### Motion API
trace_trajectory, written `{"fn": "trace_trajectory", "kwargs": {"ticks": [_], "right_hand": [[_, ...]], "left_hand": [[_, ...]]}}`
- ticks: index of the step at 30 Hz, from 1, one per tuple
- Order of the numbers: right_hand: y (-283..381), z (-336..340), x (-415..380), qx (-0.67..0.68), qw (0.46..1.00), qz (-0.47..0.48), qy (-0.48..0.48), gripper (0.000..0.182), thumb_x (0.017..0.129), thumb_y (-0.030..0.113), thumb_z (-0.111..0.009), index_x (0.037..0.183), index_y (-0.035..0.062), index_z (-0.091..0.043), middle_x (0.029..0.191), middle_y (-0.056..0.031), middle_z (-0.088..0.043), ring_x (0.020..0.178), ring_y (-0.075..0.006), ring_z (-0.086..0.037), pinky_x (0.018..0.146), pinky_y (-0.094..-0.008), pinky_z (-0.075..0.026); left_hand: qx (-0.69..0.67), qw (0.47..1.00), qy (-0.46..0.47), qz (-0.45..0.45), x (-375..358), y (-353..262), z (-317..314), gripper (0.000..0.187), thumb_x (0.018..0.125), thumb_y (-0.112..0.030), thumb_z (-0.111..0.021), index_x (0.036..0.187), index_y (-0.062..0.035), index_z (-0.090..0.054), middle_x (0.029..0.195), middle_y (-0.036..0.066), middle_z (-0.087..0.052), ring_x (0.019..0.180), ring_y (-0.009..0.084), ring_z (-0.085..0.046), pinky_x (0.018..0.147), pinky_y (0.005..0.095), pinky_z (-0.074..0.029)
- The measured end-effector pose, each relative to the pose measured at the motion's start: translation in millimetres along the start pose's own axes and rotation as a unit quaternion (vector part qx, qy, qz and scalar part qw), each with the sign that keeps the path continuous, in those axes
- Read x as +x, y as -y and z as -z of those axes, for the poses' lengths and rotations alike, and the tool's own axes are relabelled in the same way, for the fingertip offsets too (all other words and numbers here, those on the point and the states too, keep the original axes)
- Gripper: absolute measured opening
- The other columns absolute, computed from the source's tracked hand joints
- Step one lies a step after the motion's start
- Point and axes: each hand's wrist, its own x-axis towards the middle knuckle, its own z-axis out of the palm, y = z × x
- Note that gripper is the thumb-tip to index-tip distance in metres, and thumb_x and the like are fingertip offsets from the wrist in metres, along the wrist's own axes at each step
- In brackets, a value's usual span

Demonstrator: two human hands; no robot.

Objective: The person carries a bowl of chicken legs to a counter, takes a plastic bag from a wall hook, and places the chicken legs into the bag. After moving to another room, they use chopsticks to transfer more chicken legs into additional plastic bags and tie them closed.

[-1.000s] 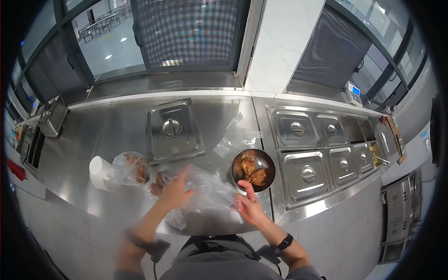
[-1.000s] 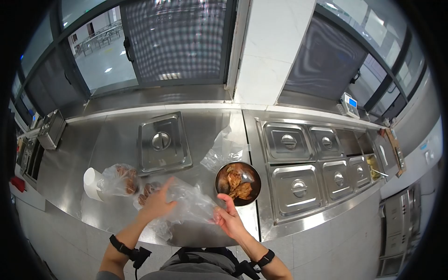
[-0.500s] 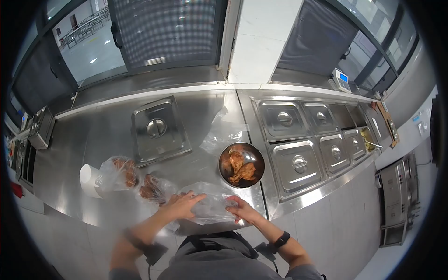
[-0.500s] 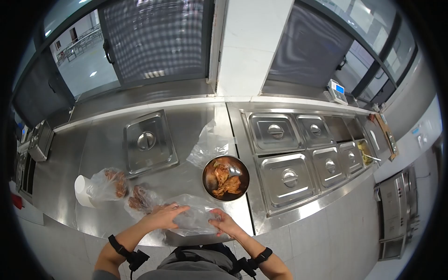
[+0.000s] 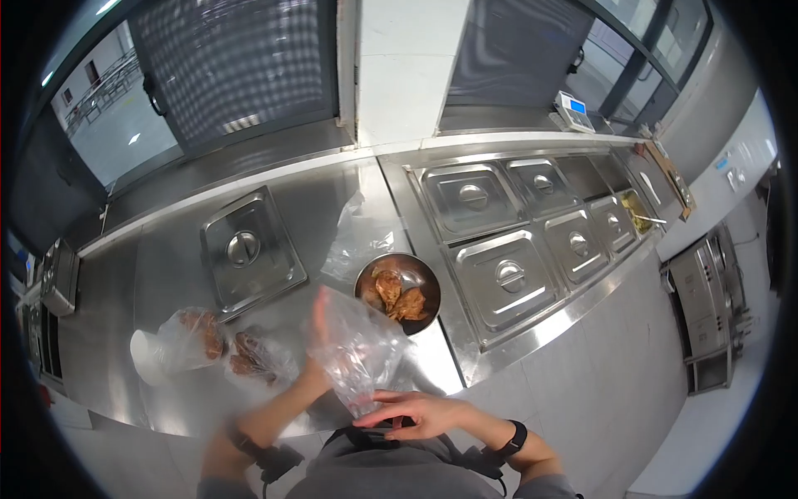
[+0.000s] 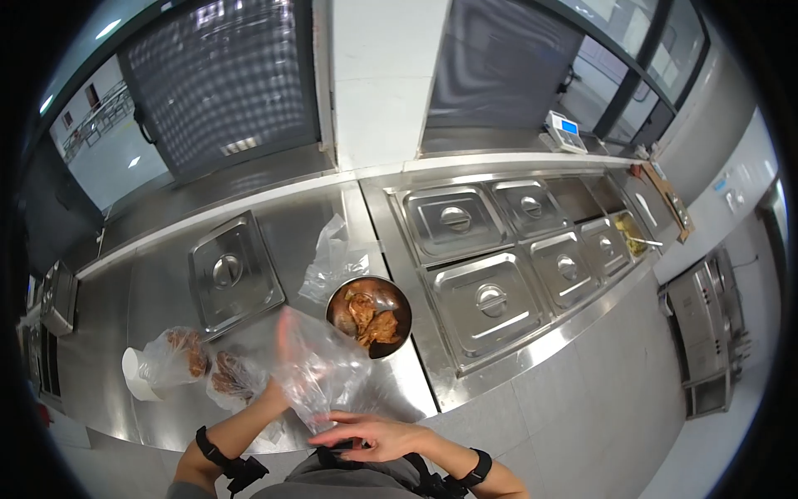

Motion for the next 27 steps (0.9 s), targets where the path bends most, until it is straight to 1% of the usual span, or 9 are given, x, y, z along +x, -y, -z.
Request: {"fn": "trace_trajectory", "kwargs": {"ticks": [1, 3, 7, 9, 12, 18, 22, 26, 27], "right_hand": [[-2.8, 2.7, -5.9, 0.042, 0.999, 0.000, 0.013, 0.047, 0.077, -0.003, -0.055, 0.121, 0.0129, -0.048, 0.136, -0.0115, -0.028, 0.120, -0.0181, -0.037, 0.075, -0.0269, -0.046], [-2.8, 9.7, -17.8, 0.179, 0.983, -0.026, -0.024, 0.045, 0.078, -0.004, -0.053, 0.121, 0.0110, -0.048, 0.139, -0.0103, -0.019, 0.121, -0.0202, -0.036, 0.082, -0.0296, -0.046], [-13.0, 23.2, -47.8, 0.307, 0.943, -0.056, -0.111, 0.047, 0.080, -0.006, -0.051, 0.124, 0.0073, -0.043, 0.142, -0.0085, -0.009, 0.123, -0.0221, -0.032, 0.093, -0.0350, -0.042], [-13.4, 25.4, -62.5, 0.347, 0.926, -0.065, -0.138, 0.049, 0.079, -0.006, -0.051, 0.125, 0.0076, -0.041, 0.141, -0.0085, -0.010, 0.126, -0.0215, -0.027, 0.096, -0.0375, -0.039], [-24.8, 27.7, -81.5, 0.300, 0.933, -0.046, -0.195, 0.048, 0.079, -0.006, -0.052, 0.125, 0.0080, -0.042, 0.141, -0.0087, -0.011, 0.127, -0.0211, -0.024, 0.099, -0.0392, -0.035], [-28.1, 38.3, -108.7, 0.234, 0.901, -0.025, -0.364, 0.035, 0.080, -0.005, -0.051, 0.114, 0.0048, -0.049, 0.131, -0.0131, -0.033, 0.117, -0.0213, -0.040, 0.092, -0.0389, -0.041], [-44.1, 42.1, -127.1, 0.223, 0.862, -0.055, -0.452, 0.024, 0.081, -0.003, -0.051, 0.105, 0.0014, -0.052, 0.120, -0.0139, -0.045, 0.106, -0.0198, -0.049, 0.084, -0.0356, -0.047], [-51.1, 48.4, -130.6, 0.253, 0.814, -0.079, -0.517, 0.015, 0.082, -0.001, -0.051, 0.096, 0.0007, -0.054, 0.100, -0.0115, -0.057, 0.089, -0.0174, -0.057, 0.073, -0.0315, -0.050], [-52.3, 50.2, -129.8, 0.247, 0.808, -0.086, -0.528, 0.014, 0.082, -0.001, -0.051, 0.095, 0.0008, -0.054, 0.096, -0.0105, -0.059, 0.086, -0.0166, -0.057, 0.071, -0.0301, -0.050]], "left_hand": [[-0.005, 1.000, 0.004, 0.001, 14.0, -8.4, -2.0, 0.064, 0.073, -0.029, -0.062, 0.125, -0.0053, -0.032, 0.112, 0.016, -0.045, 0.089, 0.0237, -0.053, 0.082, 0.0365, -0.044], [0.044, 0.998, 0.029, 0.032, 41.4, -13.4, -6.6, 0.082, 0.067, -0.033, -0.067, 0.131, -0.0063, -0.023, 0.121, 0.018, -0.038, 0.105, 0.0283, -0.042, 0.091, 0.0396, -0.036], [0.143, 0.984, 0.082, 0.070, 51.6, 75.9, -42.2, 0.080, 0.068, -0.028, -0.066, 0.133, -0.0102, -0.023, 0.128, 0.021, -0.029, 0.115, 0.0356, -0.037, 0.094, 0.0419, -0.036], [0.358, 0.906, 0.190, 0.119, 59.5, 59.3, -53.1, 0.086, 0.064, -0.026, -0.068, 0.134, -0.0124, -0.021, 0.138, 0.024, -0.006, 0.126, 0.0413, -0.017, 0.097, 0.0470, -0.030], [0.504, 0.814, 0.272, 0.101, 70.4, 68.0, -72.1, 0.091, 0.062, -0.028, -0.070, 0.135, -0.0145, -0.018, 0.139, 0.024, -0.003, 0.126, 0.0473, -0.011, 0.095, 0.0536, -0.029], [0.552, 0.749, 0.331, 0.155, 83.5, 54.6, -102.1, 0.080, 0.064, -0.031, -0.068, 0.132, -0.0270, -0.026, 0.139, 0.021, -0.004, 0.122, 0.0543, -0.007, 0.086, 0.0640, -0.031], [0.564, 0.758, 0.304, 0.124, 80.4, 73.9, -113.1, 0.062, 0.059, -0.035, -0.072, 0.114, -0.0141, -0.053, 0.140, 0.018, -0.006, 0.122, 0.0545, -0.007, 0.080, 0.0629, -0.035], [0.602, 0.739, 0.300, 0.040, 75.3, 80.2, -118.5, 0.056, 0.061, -0.021, -0.070, 0.115, -0.0179, -0.052, 0.135, 0.013, -0.017, 0.122, 0.0514, -0.015, 0.075, 0.0630, -0.037], [0.596, 0.721, 0.346, 0.069, 80.3, 80.1, -117.2, 0.060, 0.061, -0.018, -0.069, 0.118, -0.0214, -0.047, 0.129, 0.011, -0.024, 0.120, 0.0509, -0.019, 0.076, 0.0611, -0.039]]}}
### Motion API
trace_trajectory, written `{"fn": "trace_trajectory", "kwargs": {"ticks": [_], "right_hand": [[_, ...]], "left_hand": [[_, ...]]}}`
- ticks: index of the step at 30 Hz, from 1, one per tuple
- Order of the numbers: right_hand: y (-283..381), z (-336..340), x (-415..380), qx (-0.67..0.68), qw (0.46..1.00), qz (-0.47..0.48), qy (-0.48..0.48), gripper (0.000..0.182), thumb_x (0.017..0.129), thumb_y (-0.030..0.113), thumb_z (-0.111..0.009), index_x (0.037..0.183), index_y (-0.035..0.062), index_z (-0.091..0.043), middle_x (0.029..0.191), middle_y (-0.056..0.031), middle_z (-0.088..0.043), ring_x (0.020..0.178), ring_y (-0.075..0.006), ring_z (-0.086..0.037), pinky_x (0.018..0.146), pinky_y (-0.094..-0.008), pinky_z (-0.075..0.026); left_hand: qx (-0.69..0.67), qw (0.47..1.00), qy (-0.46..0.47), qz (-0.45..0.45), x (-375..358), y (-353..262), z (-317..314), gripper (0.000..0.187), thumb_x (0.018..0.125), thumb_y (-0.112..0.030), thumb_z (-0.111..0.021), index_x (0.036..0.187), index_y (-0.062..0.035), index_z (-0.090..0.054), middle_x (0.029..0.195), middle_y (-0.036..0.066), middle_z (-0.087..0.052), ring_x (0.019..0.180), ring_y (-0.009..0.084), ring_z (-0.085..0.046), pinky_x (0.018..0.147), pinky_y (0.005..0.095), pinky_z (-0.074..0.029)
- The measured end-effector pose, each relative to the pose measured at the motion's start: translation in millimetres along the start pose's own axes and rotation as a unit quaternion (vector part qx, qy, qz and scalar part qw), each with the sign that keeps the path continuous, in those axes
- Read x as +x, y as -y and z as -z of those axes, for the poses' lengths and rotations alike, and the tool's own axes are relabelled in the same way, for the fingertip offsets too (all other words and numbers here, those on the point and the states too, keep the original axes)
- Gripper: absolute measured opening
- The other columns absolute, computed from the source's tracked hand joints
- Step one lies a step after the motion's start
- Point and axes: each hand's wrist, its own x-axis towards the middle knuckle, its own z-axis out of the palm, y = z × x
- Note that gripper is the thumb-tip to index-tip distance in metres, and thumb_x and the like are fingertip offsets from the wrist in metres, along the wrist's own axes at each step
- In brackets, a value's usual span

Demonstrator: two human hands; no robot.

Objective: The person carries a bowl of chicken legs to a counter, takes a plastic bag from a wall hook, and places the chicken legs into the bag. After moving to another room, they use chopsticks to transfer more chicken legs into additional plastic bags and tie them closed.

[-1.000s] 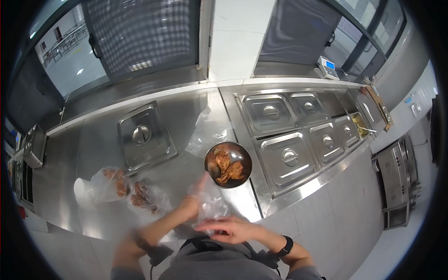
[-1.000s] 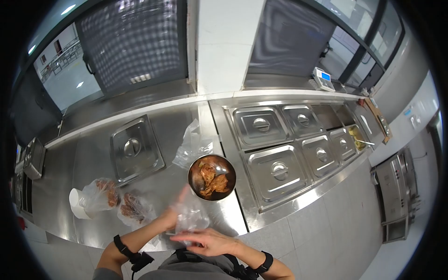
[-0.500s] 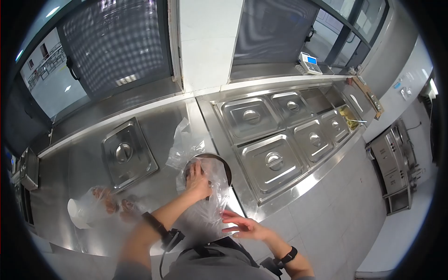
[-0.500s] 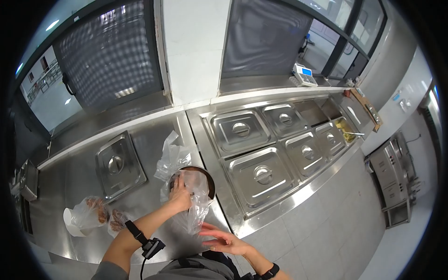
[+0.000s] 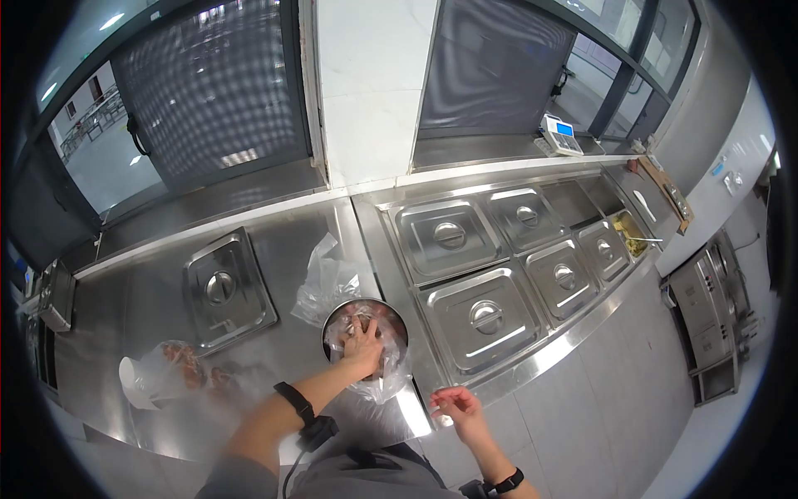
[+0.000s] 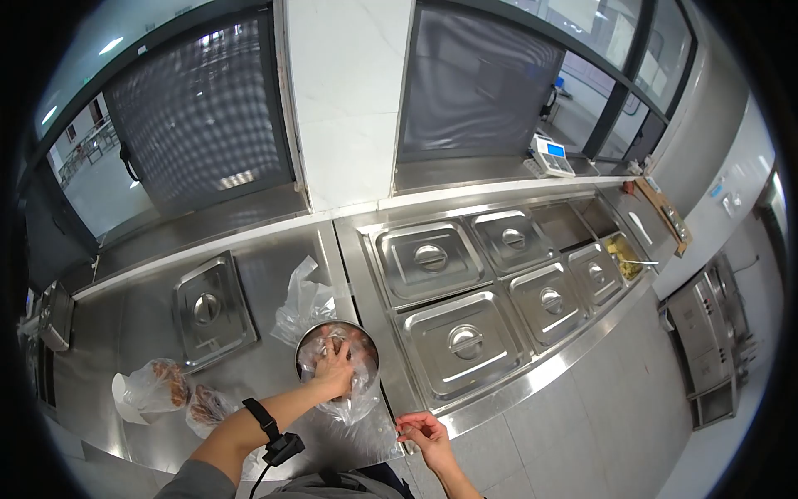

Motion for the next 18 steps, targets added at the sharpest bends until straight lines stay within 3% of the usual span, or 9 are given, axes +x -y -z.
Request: {"fn": "trace_trajectory", "kwargs": {"ticks": [3, 6, 9, 12, 14, 15, 16, 17, 18], "right_hand": [[-2.9, 0.6, 5.3, -0.010, 0.999, 0.001, -0.040, 0.011, 0.081, -0.001, -0.052, 0.091, 0.0012, -0.055, 0.085, -0.0082, -0.061, 0.076, -0.0144, -0.058, 0.064, -0.0268, -0.049], [-5.3, 3.7, 10.8, -0.002, 0.998, 0.006, -0.062, 0.008, 0.081, 0.000, -0.054, 0.089, 0.0013, -0.055, 0.083, -0.0076, -0.061, 0.071, -0.0129, -0.058, 0.060, -0.0253, -0.048], [-8.7, 7.5, 14.6, 0.019, 0.998, -0.003, -0.064, 0.008, 0.080, 0.000, -0.054, 0.089, 0.0015, -0.054, 0.083, -0.0080, -0.061, 0.070, -0.0129, -0.057, 0.060, -0.0252, -0.048], [-10.2, 6.6, 19.2, 0.035, 0.997, -0.019, -0.059, 0.009, 0.080, -0.001, -0.054, 0.089, 0.0019, -0.053, 0.084, -0.0080, -0.060, 0.070, -0.0133, -0.057, 0.061, -0.0255, -0.048], [-6.7, 1.5, 24.0, 0.040, 0.997, -0.026, -0.058, 0.007, 0.080, 0.000, -0.055, 0.087, 0.0014, -0.055, 0.083, -0.0076, -0.061, 0.070, -0.0124, -0.057, 0.059, -0.0244, -0.048], [-5.7, 0.1, 26.6, 0.034, 0.998, -0.025, -0.040, 0.009, 0.081, 0.001, -0.054, 0.090, 0.0012, -0.055, 0.086, -0.0081, -0.061, 0.073, -0.0130, -0.057, 0.062, -0.0250, -0.048], [-5.1, -1.3, 30.0, 0.028, 0.999, -0.023, -0.022, 0.012, 0.082, 0.003, -0.054, 0.093, 0.0010, -0.054, 0.089, -0.0086, -0.060, 0.077, -0.0135, -0.057, 0.064, -0.0257, -0.049], [-3.4, -3.8, 33.7, 0.023, 1.000, -0.022, -0.004, 0.014, 0.083, 0.004, -0.053, 0.096, 0.0008, -0.054, 0.092, -0.0091, -0.060, 0.080, -0.0141, -0.057, 0.067, -0.0263, -0.049], [0.5, -9.3, 38.0, 0.034, 0.999, -0.023, 0.021, 0.020, 0.084, 0.007, -0.052, 0.103, 0.0010, -0.051, 0.100, -0.0101, -0.057, 0.086, -0.0154, -0.055, 0.072, -0.0280, -0.047]], "left_hand": [[-0.054, 0.998, -0.013, -0.042, -0.6, 9.7, 10.9, 0.062, 0.062, -0.016, -0.068, 0.118, -0.0229, -0.043, 0.123, 0.011, -0.029, 0.118, 0.0499, -0.023, 0.081, 0.0540, -0.042], [-0.100, 0.994, -0.051, -0.016, 3.3, 18.7, 7.2, 0.061, 0.062, -0.016, -0.068, 0.117, -0.0231, -0.042, 0.120, 0.010, -0.031, 0.115, 0.0484, -0.029, 0.084, 0.0453, -0.044], [-0.159, 0.985, -0.065, -0.008, 3.7, 28.6, 4.4, 0.062, 0.062, -0.018, -0.068, 0.119, -0.0226, -0.042, 0.116, 0.012, -0.035, 0.112, 0.0440, -0.034, 0.086, 0.0481, -0.041], [-0.246, 0.941, -0.221, -0.069, 20.9, 54.7, -33.6, 0.057, 0.067, -0.019, -0.067, 0.118, -0.0195, -0.042, 0.114, 0.011, -0.038, 0.107, 0.0337, -0.044, 0.082, 0.0419, -0.046], [-0.600, 0.783, -0.135, -0.091, 26.5, 59.5, -31.3, 0.047, 0.075, -0.019, -0.061, 0.117, -0.0127, -0.042, 0.106, 0.011, -0.047, 0.102, 0.0298, -0.048, 0.084, 0.0425, -0.045], [-0.839, 0.535, 0.006, -0.105, 18.0, 72.4, -33.2, 0.044, 0.079, -0.018, -0.057, 0.118, -0.0109, -0.040, 0.107, 0.011, -0.049, 0.097, 0.0277, -0.051, 0.084, 0.0439, -0.045], [-0.966, 0.221, 0.126, -0.035, 9.4, 85.3, -35.0, 0.041, 0.083, -0.017, -0.054, 0.120, -0.0092, -0.038, 0.109, 0.011, -0.050, 0.093, 0.0255, -0.054, 0.083, 0.0453, -0.045], [-0.937, 0.328, 0.106, -0.053, -10.4, 81.2, -13.4, 0.046, 0.082, -0.021, -0.055, 0.122, -0.0095, -0.036, 0.110, 0.013, -0.049, 0.095, 0.0268, -0.053, 0.080, 0.0456, -0.047], [-0.934, 0.332, 0.113, -0.068, -28.9, 79.4, 1.5, 0.048, 0.082, -0.023, -0.055, 0.123, -0.0099, -0.034, 0.111, 0.013, -0.048, 0.096, 0.0274, -0.052, 0.079, 0.0454, -0.048]]}}
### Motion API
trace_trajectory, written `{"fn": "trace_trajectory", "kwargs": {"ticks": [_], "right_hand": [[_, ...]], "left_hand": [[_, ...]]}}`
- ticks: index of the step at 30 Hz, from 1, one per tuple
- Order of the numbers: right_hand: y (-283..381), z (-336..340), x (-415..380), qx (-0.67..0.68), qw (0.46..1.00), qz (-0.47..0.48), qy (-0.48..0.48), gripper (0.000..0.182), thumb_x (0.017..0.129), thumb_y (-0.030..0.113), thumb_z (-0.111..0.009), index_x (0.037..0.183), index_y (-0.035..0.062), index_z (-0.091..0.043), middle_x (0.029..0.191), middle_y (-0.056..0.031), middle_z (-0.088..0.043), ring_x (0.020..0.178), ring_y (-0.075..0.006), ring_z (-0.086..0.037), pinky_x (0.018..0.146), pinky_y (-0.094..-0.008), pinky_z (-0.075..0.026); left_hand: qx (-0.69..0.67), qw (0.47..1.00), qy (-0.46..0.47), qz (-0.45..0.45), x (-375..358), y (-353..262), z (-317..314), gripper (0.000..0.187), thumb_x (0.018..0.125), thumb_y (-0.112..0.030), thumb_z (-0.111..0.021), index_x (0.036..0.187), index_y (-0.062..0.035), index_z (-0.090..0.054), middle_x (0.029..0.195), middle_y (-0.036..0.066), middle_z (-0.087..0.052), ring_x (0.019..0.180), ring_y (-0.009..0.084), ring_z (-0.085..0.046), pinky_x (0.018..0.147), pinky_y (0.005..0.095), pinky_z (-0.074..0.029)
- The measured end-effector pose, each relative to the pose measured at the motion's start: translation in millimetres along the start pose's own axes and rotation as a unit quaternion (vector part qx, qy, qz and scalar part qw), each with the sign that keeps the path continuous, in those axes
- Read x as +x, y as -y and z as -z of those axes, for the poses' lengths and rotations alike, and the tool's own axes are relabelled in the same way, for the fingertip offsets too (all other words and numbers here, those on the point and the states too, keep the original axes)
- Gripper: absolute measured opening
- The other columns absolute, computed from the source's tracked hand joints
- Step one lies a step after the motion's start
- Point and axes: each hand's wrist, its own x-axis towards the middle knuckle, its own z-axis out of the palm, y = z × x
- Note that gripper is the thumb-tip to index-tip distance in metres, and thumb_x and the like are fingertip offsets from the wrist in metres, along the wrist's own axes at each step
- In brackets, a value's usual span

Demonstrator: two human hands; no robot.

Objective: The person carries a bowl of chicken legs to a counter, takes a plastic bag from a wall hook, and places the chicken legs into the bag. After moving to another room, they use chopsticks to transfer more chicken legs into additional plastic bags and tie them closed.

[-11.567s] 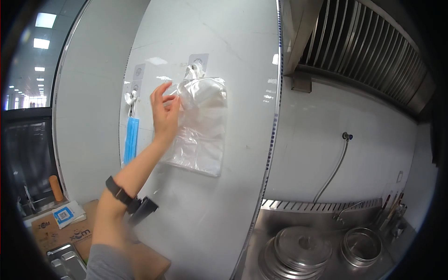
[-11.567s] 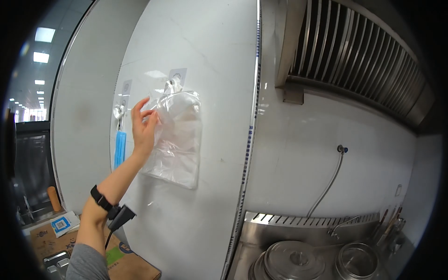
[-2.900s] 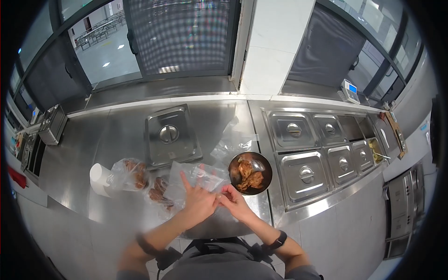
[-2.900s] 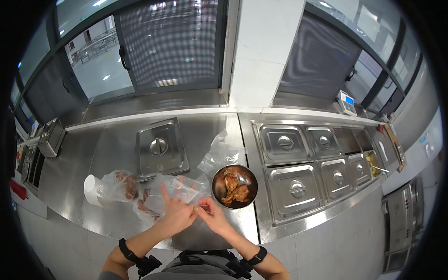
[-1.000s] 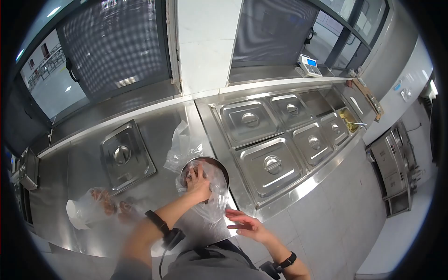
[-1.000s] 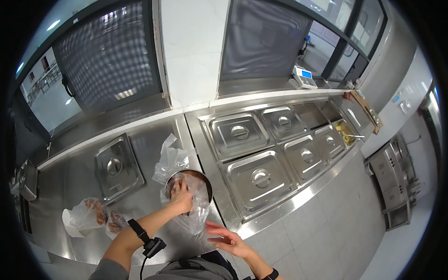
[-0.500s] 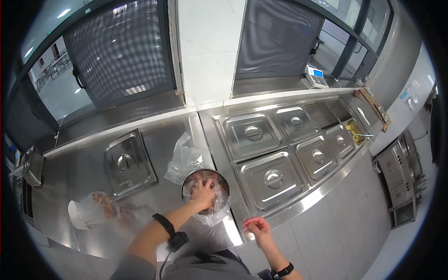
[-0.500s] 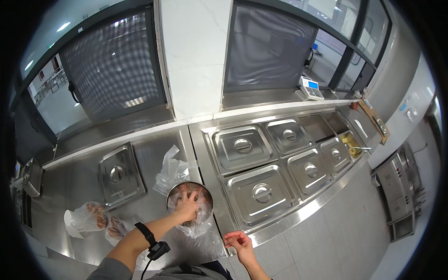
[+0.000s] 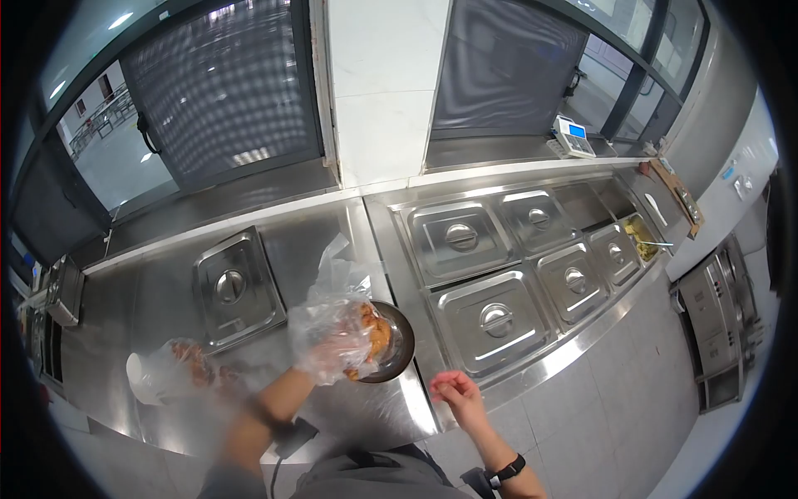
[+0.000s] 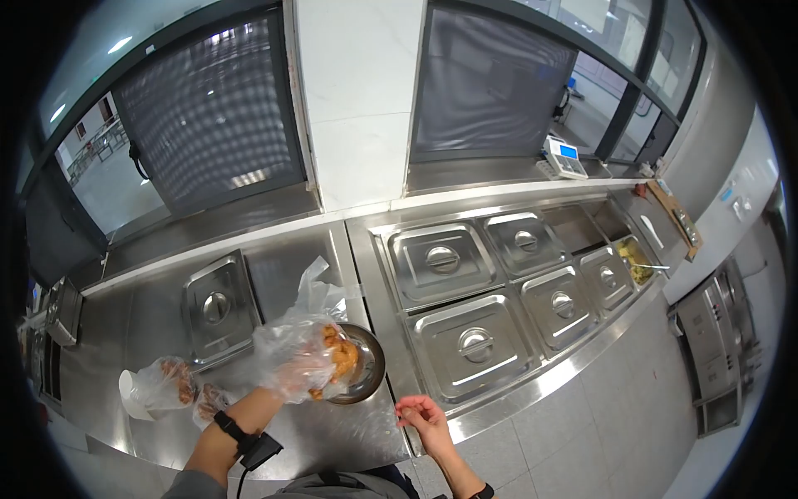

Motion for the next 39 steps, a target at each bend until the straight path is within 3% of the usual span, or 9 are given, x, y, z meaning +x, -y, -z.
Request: {"fn": "trace_trajectory", "kwargs": {"ticks": [5, 8, 11, 15, 16, 25, 32, 34, 39], "right_hand": [[-0.2, -52.6, 30.5, 0.019, 0.990, -0.002, 0.137, 0.050, 0.090, 0.031, -0.042, 0.131, 0.0042, -0.028, 0.128, -0.0133, -0.040, 0.118, -0.0224, -0.039, 0.098, -0.0371, -0.031], [-13.4, -90.8, 43.4, 0.116, 0.957, -0.162, 0.211, 0.057, 0.091, 0.040, -0.034, 0.134, 0.0054, -0.020, 0.135, -0.0120, -0.028, 0.119, -0.0224, -0.037, 0.100, -0.0383, -0.027], [-25.3, -115.0, 50.8, 0.170, 0.895, -0.299, 0.283, 0.059, 0.091, 0.044, -0.030, 0.135, 0.0068, -0.018, 0.134, -0.0117, -0.032, 0.118, -0.0230, -0.038, 0.100, -0.0392, -0.026], [-53.8, -132.8, 52.0, 0.244, 0.850, -0.288, 0.367, 0.030, 0.091, 0.022, -0.043, 0.119, 0.0106, -0.040, 0.106, -0.0066, -0.054, 0.093, -0.0172, -0.054, 0.087, -0.0366, -0.041], [-56.3, -135.5, 48.0, 0.193, 0.882, -0.303, 0.305, 0.020, 0.089, 0.013, -0.046, 0.109, 0.0110, -0.046, 0.096, -0.0034, -0.056, 0.085, -0.0140, -0.056, 0.080, -0.0340, -0.045], [-83.8, -166.4, 35.9, 0.227, 0.847, -0.408, 0.253, 0.018, 0.088, 0.017, -0.049, 0.105, 0.0124, -0.048, 0.104, -0.0073, -0.055, 0.096, -0.0169, -0.052, 0.084, -0.0327, -0.042], [-112.1, -150.0, 22.1, 0.095, 0.835, -0.344, 0.419, 0.012, 0.088, 0.015, -0.049, 0.099, 0.0106, -0.048, 0.103, -0.0059, -0.055, 0.093, -0.0141, -0.052, 0.082, -0.0259, -0.040], [-111.6, -148.3, 20.7, 0.142, 0.874, -0.267, 0.381, 0.009, 0.088, 0.014, -0.048, 0.097, 0.0111, -0.047, 0.099, -0.0050, -0.056, 0.087, -0.0121, -0.053, 0.077, -0.0250, -0.042], [-82.4, -182.3, 1.3, 0.126, 0.938, -0.277, 0.165, 0.004, 0.088, 0.014, -0.048, 0.092, 0.0153, -0.047, 0.086, -0.0025, -0.055, 0.069, -0.0108, -0.051, 0.065, -0.0271, -0.044]], "left_hand": [[-0.046, 0.994, 0.096, -0.010, -67.0, -4.8, -58.1, 0.060, 0.079, -0.031, -0.057, 0.127, -0.0117, -0.027, 0.116, 0.016, -0.044, 0.101, 0.0307, -0.050, 0.074, 0.0441, -0.050], [-0.057, 0.992, 0.106, -0.040, -93.6, -2.4, -67.4, 0.067, 0.077, -0.036, -0.057, 0.129, -0.0127, -0.023, 0.119, 0.018, -0.041, 0.104, 0.0326, -0.048, 0.071, 0.0434, -0.052], [-0.057, 0.991, 0.090, -0.083, -117.4, 1.0, -62.3, 0.074, 0.075, -0.041, -0.058, 0.132, -0.0138, -0.019, 0.121, 0.020, -0.039, 0.107, 0.0345, -0.047, 0.068, 0.0427, -0.054], [-0.037, 0.985, 0.051, -0.161, -153.7, 5.8, -42.4, 0.083, 0.072, -0.055, -0.057, 0.133, -0.0168, -0.017, 0.124, 0.022, -0.035, 0.111, 0.0388, -0.043, 0.063, 0.0433, -0.056], [-0.043, 0.984, 0.044, -0.168, -162.8, 6.2, -37.3, 0.083, 0.072, -0.057, -0.056, 0.133, -0.0173, -0.017, 0.124, 0.022, -0.035, 0.111, 0.0395, -0.043, 0.063, 0.0444, -0.055], [-0.125, 0.957, -0.008, -0.262, -215.0, 25.9, -15.3, 0.077, 0.076, -0.061, -0.045, 0.130, -0.0107, -0.023, 0.125, 0.022, -0.036, 0.109, 0.0365, -0.046, 0.068, 0.0431, -0.054], [-0.046, 0.946, -0.018, -0.319, -229.4, 29.3, 1.9, 0.063, 0.076, -0.052, -0.054, 0.127, -0.0218, -0.032, 0.125, 0.015, -0.037, 0.120, 0.0414, -0.030, 0.084, 0.0573, -0.042], [-0.090, 0.949, -0.038, -0.301, -235.7, 28.9, 3.8, 0.065, 0.077, -0.051, -0.053, 0.128, -0.0177, -0.029, 0.127, 0.016, -0.036, 0.119, 0.0377, -0.033, 0.086, 0.0567, -0.040], [-0.024, 0.950, -0.007, -0.310, -238.6, 30.6, 13.2, 0.058, 0.079, -0.035, -0.056, 0.127, -0.0121, -0.031, 0.126, 0.016, -0.038, 0.118, 0.0335, -0.037, 0.093, 0.0515, -0.036]]}}
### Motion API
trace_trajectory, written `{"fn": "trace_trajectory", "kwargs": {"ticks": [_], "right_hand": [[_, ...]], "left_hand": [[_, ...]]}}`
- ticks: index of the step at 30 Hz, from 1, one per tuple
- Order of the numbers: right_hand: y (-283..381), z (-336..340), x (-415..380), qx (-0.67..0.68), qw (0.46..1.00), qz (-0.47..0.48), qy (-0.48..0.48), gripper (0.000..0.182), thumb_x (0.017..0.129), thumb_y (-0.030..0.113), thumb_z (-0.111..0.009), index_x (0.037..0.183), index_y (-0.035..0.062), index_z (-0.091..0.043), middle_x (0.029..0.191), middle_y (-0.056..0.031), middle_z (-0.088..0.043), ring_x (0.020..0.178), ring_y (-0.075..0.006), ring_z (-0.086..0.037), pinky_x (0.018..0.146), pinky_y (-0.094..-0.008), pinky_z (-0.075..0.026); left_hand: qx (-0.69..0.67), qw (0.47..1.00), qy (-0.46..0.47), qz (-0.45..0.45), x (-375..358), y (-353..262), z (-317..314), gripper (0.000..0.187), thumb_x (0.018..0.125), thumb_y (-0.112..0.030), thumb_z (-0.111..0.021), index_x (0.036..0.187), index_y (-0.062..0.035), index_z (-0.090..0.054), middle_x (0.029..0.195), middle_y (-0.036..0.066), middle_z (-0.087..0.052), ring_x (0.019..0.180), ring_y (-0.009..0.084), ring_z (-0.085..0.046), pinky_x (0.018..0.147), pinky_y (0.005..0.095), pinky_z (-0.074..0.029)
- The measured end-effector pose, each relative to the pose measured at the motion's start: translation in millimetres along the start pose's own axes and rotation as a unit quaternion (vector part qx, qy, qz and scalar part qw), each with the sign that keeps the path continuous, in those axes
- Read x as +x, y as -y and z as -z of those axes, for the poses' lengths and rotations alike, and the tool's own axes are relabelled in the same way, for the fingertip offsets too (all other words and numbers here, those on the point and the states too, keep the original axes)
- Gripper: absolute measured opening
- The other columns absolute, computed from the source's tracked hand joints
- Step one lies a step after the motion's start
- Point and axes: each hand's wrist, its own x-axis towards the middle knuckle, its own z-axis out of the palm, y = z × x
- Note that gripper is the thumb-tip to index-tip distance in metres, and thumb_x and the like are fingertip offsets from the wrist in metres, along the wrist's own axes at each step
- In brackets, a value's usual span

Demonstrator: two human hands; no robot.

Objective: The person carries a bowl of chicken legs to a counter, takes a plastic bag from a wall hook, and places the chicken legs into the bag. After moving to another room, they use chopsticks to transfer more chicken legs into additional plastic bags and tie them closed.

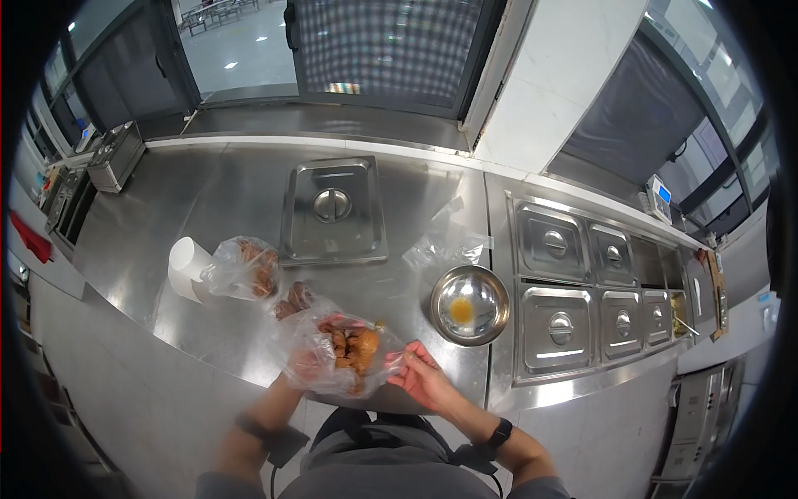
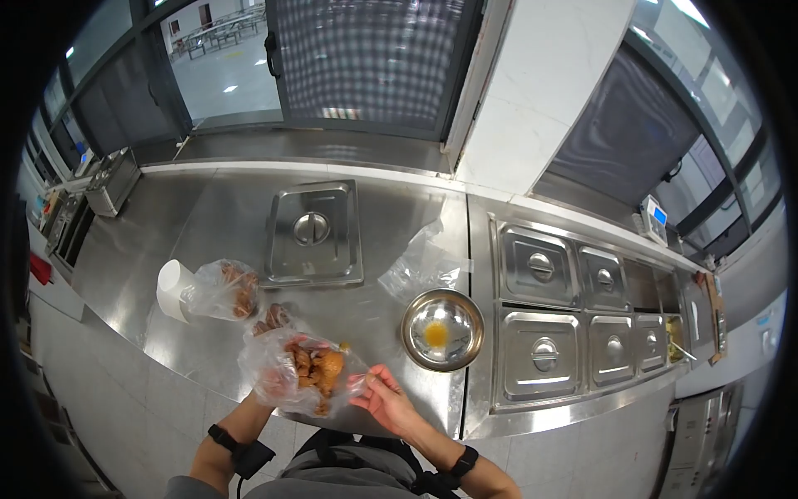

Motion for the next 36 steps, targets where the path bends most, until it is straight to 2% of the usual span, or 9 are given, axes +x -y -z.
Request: {"fn": "trace_trajectory", "kwargs": {"ticks": [3, 9, 15, 18, 21, 24, 30, 33, 36], "right_hand": [[-3.8, 16.5, 2.8, 0.026, 0.999, 0.018, -0.002, 0.005, 0.088, 0.015, -0.048, 0.092, 0.0157, -0.045, 0.086, -0.0026, -0.055, 0.068, -0.0101, -0.050, 0.062, -0.0267, -0.044], [-17.1, 35.9, 1.4, -0.108, 0.982, 0.086, -0.131, 0.006, 0.088, 0.016, -0.048, 0.091, 0.0150, -0.043, 0.078, -0.0015, -0.053, 0.065, -0.0090, -0.048, 0.056, -0.0222, -0.040], [-23.8, 60.2, 4.6, -0.276, 0.941, 0.128, -0.149, 0.006, 0.089, 0.016, -0.047, 0.092, 0.0148, -0.042, 0.069, -0.0007, -0.048, 0.055, -0.0097, -0.045, 0.055, -0.0252, -0.041], [-18.6, 56.3, 3.3, -0.197, 0.969, 0.091, -0.120, 0.008, 0.089, 0.016, -0.048, 0.094, 0.0137, -0.042, 0.072, -0.0020, -0.049, 0.054, -0.0106, -0.047, 0.057, -0.0274, -0.043], [3.1, 38.1, -11.9, -0.070, 0.995, 0.036, -0.065, 0.016, 0.087, 0.011, -0.049, 0.101, 0.0131, -0.041, 0.082, -0.0054, -0.053, 0.060, -0.0127, -0.052, 0.063, -0.0308, -0.047], [29.7, 31.8, -27.8, -0.052, 0.998, -0.034, -0.005, 0.028, 0.084, 0.006, -0.052, 0.109, 0.0132, -0.040, 0.099, -0.0109, -0.052, 0.071, -0.0164, -0.057, 0.070, -0.0339, -0.049], [76.2, -5.5, -36.0, -0.152, 0.980, 0.003, 0.133, 0.039, 0.079, -0.001, -0.055, 0.113, 0.0114, -0.040, 0.112, -0.0144, -0.045, 0.086, -0.0214, -0.056, 0.078, -0.0336, -0.046], [88.4, -31.4, -32.9, -0.201, 0.962, 0.063, 0.171, 0.042, 0.077, -0.002, -0.056, 0.114, 0.0098, -0.038, 0.110, -0.0125, -0.046, 0.085, -0.0178, -0.055, 0.076, -0.0301, -0.045], [94.0, -64.3, -31.8, -0.377, 0.914, 0.050, 0.140, 0.047, 0.074, -0.005, -0.055, 0.115, 0.0086, -0.037, 0.109, -0.0129, -0.046, 0.081, -0.0185, -0.055, 0.074, -0.0306, -0.045]], "left_hand": [[0.249, 0.962, 0.060, -0.097, 1.2, 2.7, 40.6, 0.061, 0.064, -0.009, -0.066, 0.119, -0.0062, -0.039, 0.126, 0.017, -0.038, 0.118, 0.0306, -0.037, 0.098, 0.0419, -0.035], [0.116, 0.987, -0.074, 0.078, -3.7, 10.7, 80.2, 0.041, 0.071, -0.010, -0.063, 0.110, -0.0073, -0.052, 0.122, 0.014, -0.045, 0.116, 0.0229, -0.040, 0.094, 0.0431, -0.038], [0.329, 0.902, -0.196, 0.200, 0.6, -16.0, 44.3, 0.054, 0.076, -0.020, -0.064, 0.124, -0.0100, -0.041, 0.123, 0.011, -0.044, 0.113, 0.0201, -0.042, 0.087, 0.0348, -0.042], [0.659, 0.744, -0.112, 0.026, 0.2, -1.6, 13.4, 0.064, 0.073, -0.024, -0.066, 0.128, -0.0139, -0.036, 0.117, 0.013, -0.047, 0.114, 0.0250, -0.040, 0.086, 0.0394, -0.040], [0.801, 0.581, -0.140, 0.027, -9.5, -1.7, -28.1, 0.065, 0.070, -0.020, -0.065, 0.126, -0.0143, -0.034, 0.095, 0.015, -0.056, 0.098, 0.0295, -0.052, 0.079, 0.0409, -0.044], [0.776, 0.580, -0.170, 0.180, -24.3, -13.9, -3.5, 0.056, 0.068, -0.010, -0.061, 0.120, -0.0121, -0.041, 0.074, 0.015, -0.056, 0.077, 0.0327, -0.058, 0.069, 0.0411, -0.046], [0.757, 0.612, -0.228, -0.010, -12.3, -63.8, -37.7, 0.032, 0.069, 0.002, -0.052, 0.100, -0.0062, -0.050, 0.061, 0.010, -0.052, 0.058, 0.0222, -0.056, 0.055, 0.0318, -0.046], [0.563, 0.801, -0.203, -0.006, -2.4, -72.0, -42.0, 0.025, 0.071, 0.007, -0.046, 0.094, -0.0035, -0.049, 0.066, 0.006, -0.051, 0.058, 0.0132, -0.054, 0.052, 0.0262, -0.045], [0.530, 0.817, -0.226, -0.019, 6.8, -73.8, -74.3, 0.024, 0.073, 0.009, -0.042, 0.094, -0.0015, -0.048, 0.074, 0.003, -0.051, 0.062, 0.0098, -0.054, 0.052, 0.0235, -0.046]]}}
